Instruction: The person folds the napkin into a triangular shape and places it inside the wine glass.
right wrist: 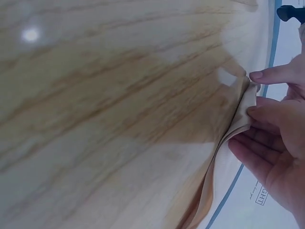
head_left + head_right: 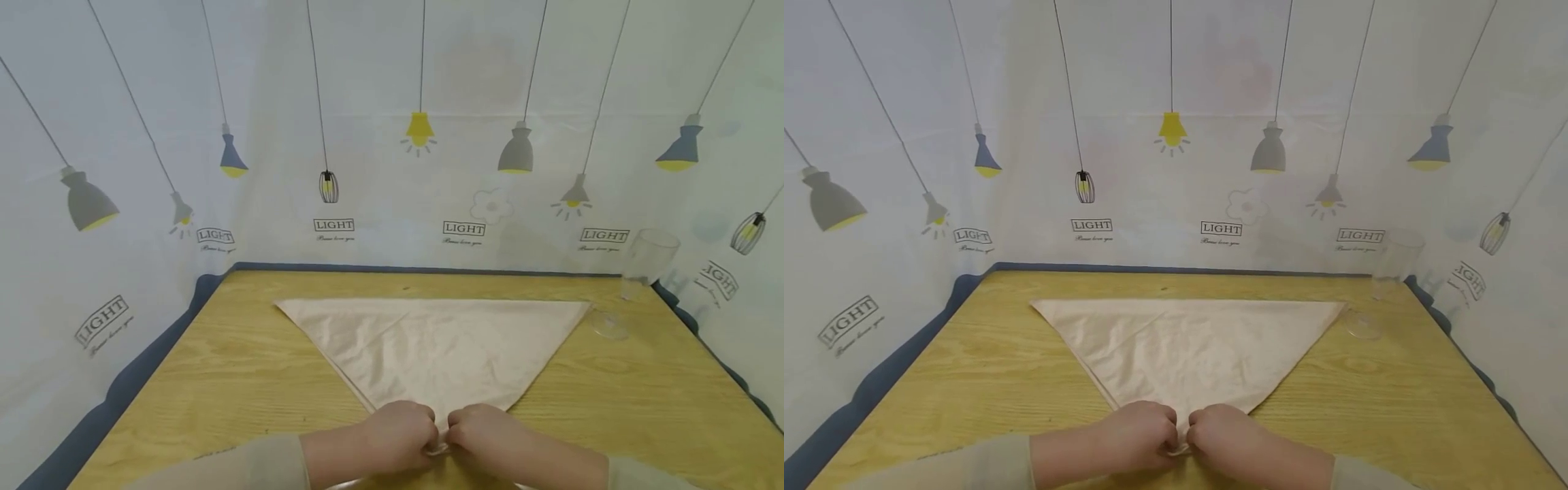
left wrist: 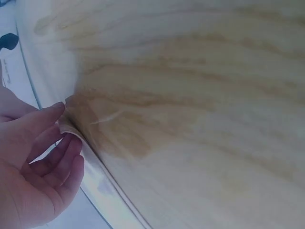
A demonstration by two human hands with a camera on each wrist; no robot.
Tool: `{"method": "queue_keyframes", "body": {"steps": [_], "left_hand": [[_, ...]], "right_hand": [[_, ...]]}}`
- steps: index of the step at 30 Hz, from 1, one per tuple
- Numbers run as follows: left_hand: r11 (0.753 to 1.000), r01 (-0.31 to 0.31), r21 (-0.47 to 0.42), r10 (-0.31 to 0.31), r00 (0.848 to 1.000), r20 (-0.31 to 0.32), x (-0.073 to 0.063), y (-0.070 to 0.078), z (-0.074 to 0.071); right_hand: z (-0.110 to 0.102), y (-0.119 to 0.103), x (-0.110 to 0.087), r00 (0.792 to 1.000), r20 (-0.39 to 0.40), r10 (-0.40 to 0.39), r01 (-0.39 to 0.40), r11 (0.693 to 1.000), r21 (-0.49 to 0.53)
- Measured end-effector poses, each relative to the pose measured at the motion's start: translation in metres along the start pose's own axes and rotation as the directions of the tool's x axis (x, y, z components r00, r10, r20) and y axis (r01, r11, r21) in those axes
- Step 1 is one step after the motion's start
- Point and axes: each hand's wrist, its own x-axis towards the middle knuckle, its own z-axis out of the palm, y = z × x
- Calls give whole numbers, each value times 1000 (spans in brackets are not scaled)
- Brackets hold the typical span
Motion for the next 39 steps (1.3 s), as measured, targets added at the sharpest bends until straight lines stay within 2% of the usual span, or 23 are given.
{"method": "queue_keyframes", "body": {"steps": [6, 10, 14, 17, 24, 29, 33, 37, 39], "left_hand": [[999, -1, -32, -1, 999, -41, 1, 2, 2], [998, -1, -60, -2, 999, -51, 1, -1, 4], [988, 15, -156, -18, 1000, -15, 1, -6, 4], [975, 34, -220, -29, 999, 24, 1, -8, 3], [973, 44, -226, -33, 998, 53, -1, -11, 0], [944, 80, -321, -55, 995, 85, -1, -15, 2], [908, 147, -393, -114, 988, 106, -1, -17, 2], [878, 183, -442, -149, 983, 110, -1, -18, 0], [869, 195, -455, -161, 981, 112, 0, -19, 0]], "right_hand": [[-1, 1, -3, 999, 15, 45, -47, 993, 112], [-1, 0, -3, 990, 62, 130, -140, 966, 215], [-2, -2, -2, 976, 82, 203, -218, 939, 265], [-2, -3, -1, 969, 85, 233, -247, 930, 273], [-2, -7, 2, 949, 140, 282, -312, 900, 305], [-4, -7, 5, 934, 179, 311, -355, 870, 341], [-4, -6, 6, 909, 247, 337, -411, 829, 380], [-2, -4, 7, 887, 297, 354, -451, 802, 392], [-2, -2, 8, 869, 329, 369, -483, 774, 408]]}}
